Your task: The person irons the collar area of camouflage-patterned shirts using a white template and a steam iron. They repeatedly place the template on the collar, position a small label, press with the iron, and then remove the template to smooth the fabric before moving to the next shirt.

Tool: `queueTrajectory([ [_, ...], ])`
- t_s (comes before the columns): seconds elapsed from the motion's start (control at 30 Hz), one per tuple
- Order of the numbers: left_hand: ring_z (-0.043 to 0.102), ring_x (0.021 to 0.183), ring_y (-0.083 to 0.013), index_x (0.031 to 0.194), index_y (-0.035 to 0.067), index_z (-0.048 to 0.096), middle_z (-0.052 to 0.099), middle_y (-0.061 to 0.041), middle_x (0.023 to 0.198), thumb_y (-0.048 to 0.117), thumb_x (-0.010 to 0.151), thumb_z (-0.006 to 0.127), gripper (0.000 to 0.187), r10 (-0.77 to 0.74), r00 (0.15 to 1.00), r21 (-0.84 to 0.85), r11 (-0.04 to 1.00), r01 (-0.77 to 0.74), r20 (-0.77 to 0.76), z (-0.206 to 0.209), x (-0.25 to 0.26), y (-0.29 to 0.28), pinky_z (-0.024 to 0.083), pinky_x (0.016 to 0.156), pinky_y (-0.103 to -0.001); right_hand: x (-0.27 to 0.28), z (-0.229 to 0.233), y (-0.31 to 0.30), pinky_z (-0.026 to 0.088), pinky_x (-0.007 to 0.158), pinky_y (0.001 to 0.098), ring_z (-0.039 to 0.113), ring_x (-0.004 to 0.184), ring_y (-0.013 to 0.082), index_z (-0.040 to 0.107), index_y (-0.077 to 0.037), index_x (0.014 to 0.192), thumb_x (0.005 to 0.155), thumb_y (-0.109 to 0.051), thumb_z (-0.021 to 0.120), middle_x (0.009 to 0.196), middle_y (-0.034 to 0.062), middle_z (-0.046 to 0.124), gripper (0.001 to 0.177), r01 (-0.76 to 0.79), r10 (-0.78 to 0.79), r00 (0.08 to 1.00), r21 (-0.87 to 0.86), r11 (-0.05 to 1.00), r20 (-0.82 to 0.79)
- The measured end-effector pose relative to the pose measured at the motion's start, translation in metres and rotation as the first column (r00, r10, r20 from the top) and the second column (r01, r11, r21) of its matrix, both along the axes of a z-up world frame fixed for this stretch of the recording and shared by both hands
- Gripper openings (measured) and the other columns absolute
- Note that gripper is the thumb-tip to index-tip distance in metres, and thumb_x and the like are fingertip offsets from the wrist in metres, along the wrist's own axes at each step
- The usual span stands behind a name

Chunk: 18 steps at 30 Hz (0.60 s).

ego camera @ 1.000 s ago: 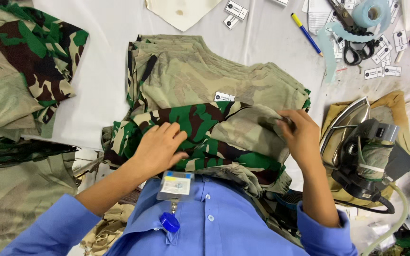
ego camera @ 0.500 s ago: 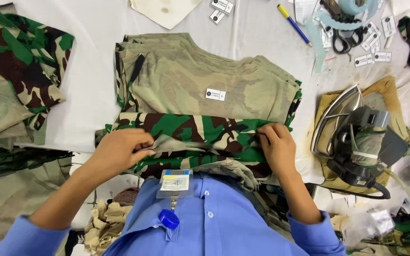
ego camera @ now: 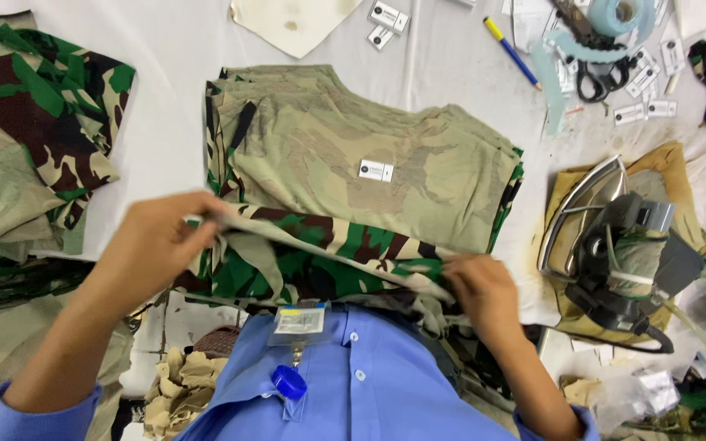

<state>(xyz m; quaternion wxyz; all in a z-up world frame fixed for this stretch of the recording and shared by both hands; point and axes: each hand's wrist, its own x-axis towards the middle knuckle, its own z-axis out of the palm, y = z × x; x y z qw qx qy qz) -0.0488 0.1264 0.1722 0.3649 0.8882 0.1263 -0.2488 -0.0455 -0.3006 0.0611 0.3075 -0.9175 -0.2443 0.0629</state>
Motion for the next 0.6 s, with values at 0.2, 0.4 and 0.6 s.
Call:
queueTrajectory([
  [0.2,0.067,0.091,-0.0312,0.105,0.009,0.068,0.067,-0.009,0.095,0.006,0.094,0.067,0.011,-0.126,0.670,0.110,0.992,0.067,0.731,-0.107,0.080,0.004,0.054,0.081,-0.040,0.093,0.015,0.000,0.046,0.080,0.0506,0.064,0.088,0.0451,0.069,-0.007,0.103,0.099,-0.018,0.068,0.088,0.0227,0.068,0.012,0.375,-0.380,0.903,-0.062,0.925,-0.202],
  [0.4,0.060,0.088,-0.0317,0.107,0.005,0.061,0.056,-0.015,0.097,0.019,0.099,0.058,0.017,-0.281,0.727,0.451,0.891,-0.045,0.627,-0.153,0.098,-0.042,0.051,0.076,-0.040,0.120,-0.015,0.010,0.050,0.079,0.0467,0.066,0.085,0.0368,0.070,-0.014,0.103,0.104,-0.032,0.060,0.083,0.0116,0.071,0.020,0.468,-0.509,0.833,-0.217,0.857,-0.214],
  [0.6,0.057,0.092,-0.0307,0.100,0.007,0.060,0.054,-0.010,0.094,0.042,0.080,0.072,0.042,-0.490,0.657,0.300,0.871,0.388,0.573,-0.174,0.056,-0.149,0.047,0.074,-0.040,0.122,-0.041,0.019,0.053,0.076,0.0416,0.067,0.084,0.0319,0.073,-0.014,0.093,0.090,-0.029,0.078,0.082,0.0076,0.068,0.016,0.387,-0.405,0.912,-0.191,0.902,-0.062],
])
